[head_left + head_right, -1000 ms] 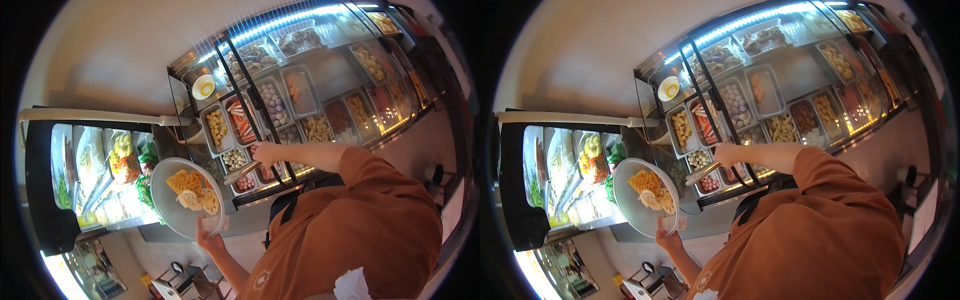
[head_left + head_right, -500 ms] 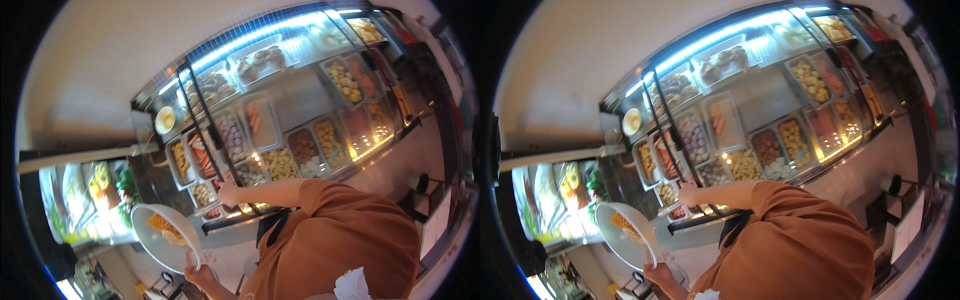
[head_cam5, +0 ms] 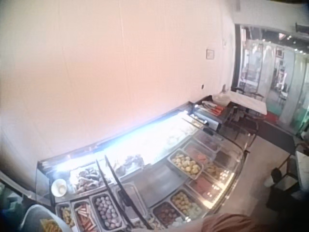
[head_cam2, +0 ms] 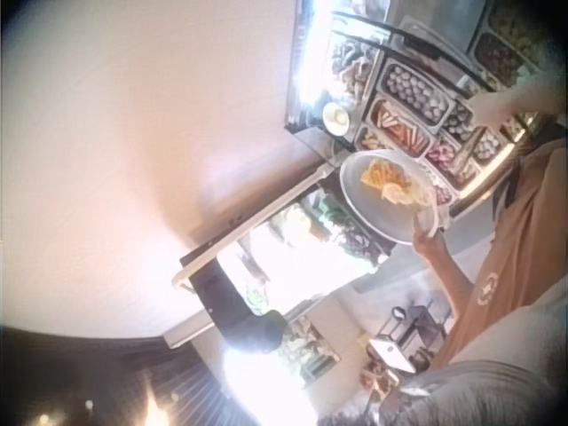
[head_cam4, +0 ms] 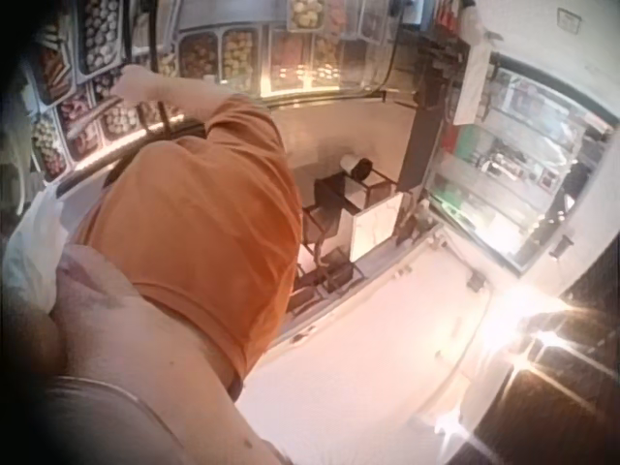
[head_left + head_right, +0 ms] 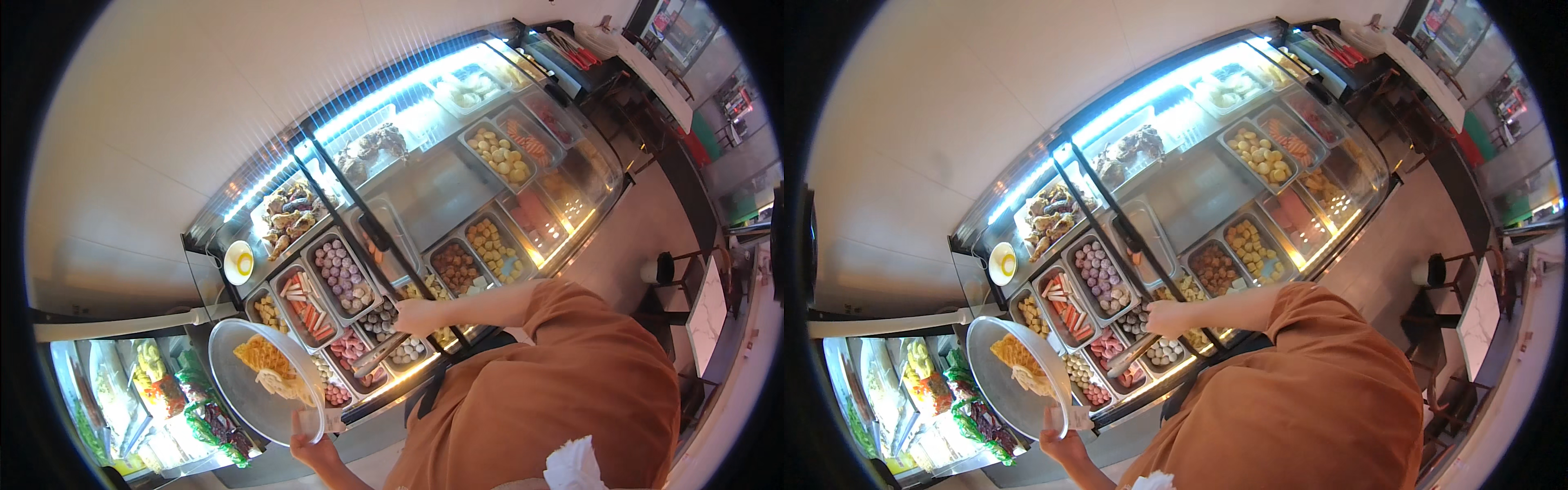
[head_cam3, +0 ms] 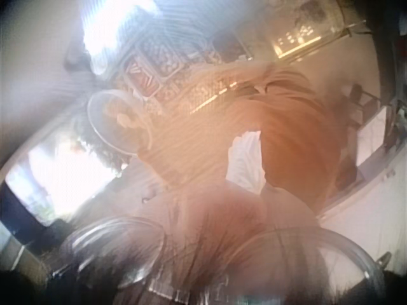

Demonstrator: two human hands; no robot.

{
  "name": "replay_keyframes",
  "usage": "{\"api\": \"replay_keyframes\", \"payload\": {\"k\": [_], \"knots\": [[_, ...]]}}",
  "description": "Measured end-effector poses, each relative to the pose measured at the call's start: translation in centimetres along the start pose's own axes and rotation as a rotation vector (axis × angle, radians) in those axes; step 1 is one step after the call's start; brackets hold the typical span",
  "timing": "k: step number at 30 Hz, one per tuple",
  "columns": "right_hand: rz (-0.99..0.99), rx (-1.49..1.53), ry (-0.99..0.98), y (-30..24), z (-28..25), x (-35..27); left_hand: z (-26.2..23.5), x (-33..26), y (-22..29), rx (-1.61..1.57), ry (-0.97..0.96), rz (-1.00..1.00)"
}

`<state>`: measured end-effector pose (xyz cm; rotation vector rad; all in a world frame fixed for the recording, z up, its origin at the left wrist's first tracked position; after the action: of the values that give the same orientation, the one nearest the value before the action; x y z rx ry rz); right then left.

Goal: The person uses tongs to pick various vegetables and processed food items from a refrigerated display case and places them into a clear plastic bowl. The person then carries the bowl to a counter, weighs it, and interacts with a tablet before returning to the display case to continue adding items.

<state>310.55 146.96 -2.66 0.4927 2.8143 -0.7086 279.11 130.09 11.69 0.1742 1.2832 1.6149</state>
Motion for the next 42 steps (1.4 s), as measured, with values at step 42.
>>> {"api": "replay_keyframes", "payload": {"k": [42], "knots": [[1.013,0.224,0.255,24.7,-11.3,33.9,-22.4,28.7,4.8,0.018,0.105,-0.184]]}}
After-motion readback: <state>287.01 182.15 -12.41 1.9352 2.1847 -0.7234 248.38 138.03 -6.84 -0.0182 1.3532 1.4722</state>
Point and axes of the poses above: each hand's wrist, its own x-axis towards the middle knuckle, its own z-axis out of the palm, y = z × x, the point moved 10 cm from there along x, towards the middle knuckle, and after that the axes turned 7 degrees about -y, right-handed, at the moved point
